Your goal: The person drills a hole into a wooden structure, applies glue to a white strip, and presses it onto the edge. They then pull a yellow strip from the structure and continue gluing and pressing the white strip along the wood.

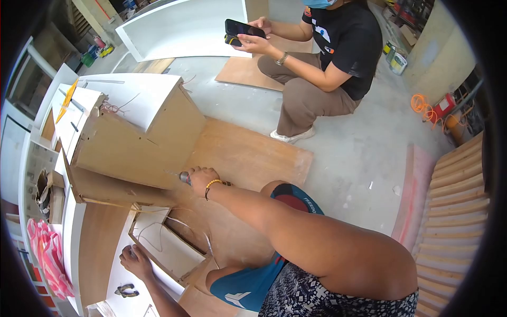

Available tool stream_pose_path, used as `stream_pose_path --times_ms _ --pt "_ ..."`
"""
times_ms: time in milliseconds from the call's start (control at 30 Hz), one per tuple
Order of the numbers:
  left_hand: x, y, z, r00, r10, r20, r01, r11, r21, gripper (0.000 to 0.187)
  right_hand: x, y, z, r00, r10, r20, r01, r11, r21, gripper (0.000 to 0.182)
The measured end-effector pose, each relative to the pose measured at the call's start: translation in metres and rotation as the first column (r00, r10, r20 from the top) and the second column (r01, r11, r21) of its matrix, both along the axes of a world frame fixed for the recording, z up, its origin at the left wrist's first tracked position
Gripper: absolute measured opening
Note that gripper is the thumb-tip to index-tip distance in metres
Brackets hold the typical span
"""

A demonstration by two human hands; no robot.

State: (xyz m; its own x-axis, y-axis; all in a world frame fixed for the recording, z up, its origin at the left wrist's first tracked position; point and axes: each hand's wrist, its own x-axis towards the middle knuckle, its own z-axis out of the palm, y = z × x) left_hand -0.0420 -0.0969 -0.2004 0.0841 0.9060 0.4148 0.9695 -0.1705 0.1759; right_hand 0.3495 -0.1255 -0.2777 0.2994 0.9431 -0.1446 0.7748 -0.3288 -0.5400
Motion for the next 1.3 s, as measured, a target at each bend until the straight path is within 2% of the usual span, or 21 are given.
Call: stream_pose_path --times_ms 1167,1300 --pt "-0.002 0.002 -0.001 1.000 0.004 0.014 -0.004 0.999 -0.044 0.039 0.002 -0.001 0.003 0.999 -0.007 -0.052 0.008 1.000 0.023 0.049" --pt "-0.006 0.005 -0.007 1.000 -0.016 -0.015 0.016 1.000 0.025 0.034 0.001 -0.001 0.003 0.999 -0.011 -0.053 0.012 1.000 0.013 0.050"
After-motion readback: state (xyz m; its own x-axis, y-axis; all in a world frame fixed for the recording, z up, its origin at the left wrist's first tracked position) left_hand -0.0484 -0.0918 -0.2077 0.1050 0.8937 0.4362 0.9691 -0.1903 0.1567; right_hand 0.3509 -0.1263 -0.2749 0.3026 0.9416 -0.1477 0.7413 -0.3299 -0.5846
